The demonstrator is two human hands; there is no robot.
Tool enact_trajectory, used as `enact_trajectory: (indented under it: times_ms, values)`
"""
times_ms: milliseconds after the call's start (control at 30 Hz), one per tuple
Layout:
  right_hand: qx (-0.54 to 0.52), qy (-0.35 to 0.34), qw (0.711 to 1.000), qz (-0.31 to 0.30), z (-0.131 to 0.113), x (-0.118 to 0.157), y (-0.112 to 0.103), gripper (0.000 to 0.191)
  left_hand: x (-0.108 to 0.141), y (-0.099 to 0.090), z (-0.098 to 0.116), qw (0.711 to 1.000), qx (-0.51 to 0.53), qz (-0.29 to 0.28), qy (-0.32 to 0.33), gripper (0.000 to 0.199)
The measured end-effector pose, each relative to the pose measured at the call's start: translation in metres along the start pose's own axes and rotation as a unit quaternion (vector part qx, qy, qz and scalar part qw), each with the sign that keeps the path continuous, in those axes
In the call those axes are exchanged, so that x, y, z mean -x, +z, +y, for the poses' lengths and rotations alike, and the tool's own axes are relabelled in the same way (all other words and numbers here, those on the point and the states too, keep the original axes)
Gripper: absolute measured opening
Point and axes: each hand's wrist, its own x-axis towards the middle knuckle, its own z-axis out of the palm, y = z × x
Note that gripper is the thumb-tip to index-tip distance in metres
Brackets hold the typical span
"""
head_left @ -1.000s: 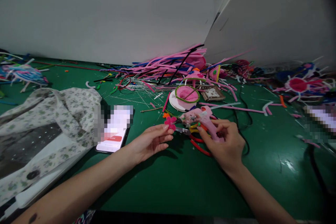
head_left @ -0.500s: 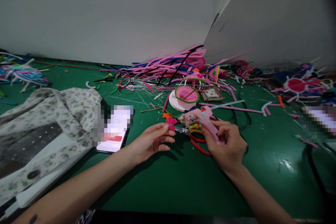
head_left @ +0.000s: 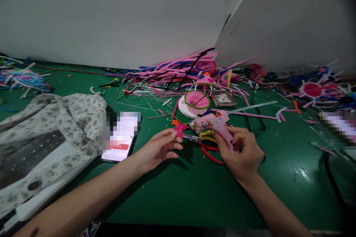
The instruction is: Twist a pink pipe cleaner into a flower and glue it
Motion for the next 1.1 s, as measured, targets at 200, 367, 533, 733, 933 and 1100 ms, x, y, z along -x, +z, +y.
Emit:
enact_trajectory:
  times_ms: [200, 367, 533, 733, 933, 1100]
  values:
    - [0.012, 0.0, 1.0, -0.002, 0.005, -0.006, 0.0, 0.037, 0.002, 0.002, 0.001, 1.0, -0.007, -0.01, -0.006, 0.019]
    - [0.034, 0.086, 0.995, -0.04, 0.024, -0.013, -0.003, 0.031, 0.002, 0.003, 0.002, 1.0, -0.009, 0.008, -0.001, 0.019]
    - [0.149, 0.049, 0.984, -0.088, 0.037, -0.019, -0.009, 0.023, 0.003, 0.002, 0.001, 1.0, -0.009, 0.014, 0.001, 0.02]
    - [-0.098, 0.087, 0.971, -0.201, -0.033, -0.019, -0.01, 0.015, 0.002, 0.001, -0.002, 1.0, -0.011, 0.022, 0.01, 0.025]
    - [-0.243, 0.216, 0.903, -0.281, -0.077, -0.013, 0.002, 0.017, 0.002, 0.003, -0.004, 0.999, -0.021, 0.012, 0.023, 0.029]
    - [-0.289, 0.281, 0.883, -0.239, -0.073, -0.012, 0.006, 0.019, 0.006, 0.007, -0.004, 0.998, -0.054, 0.018, 0.034, 0.029]
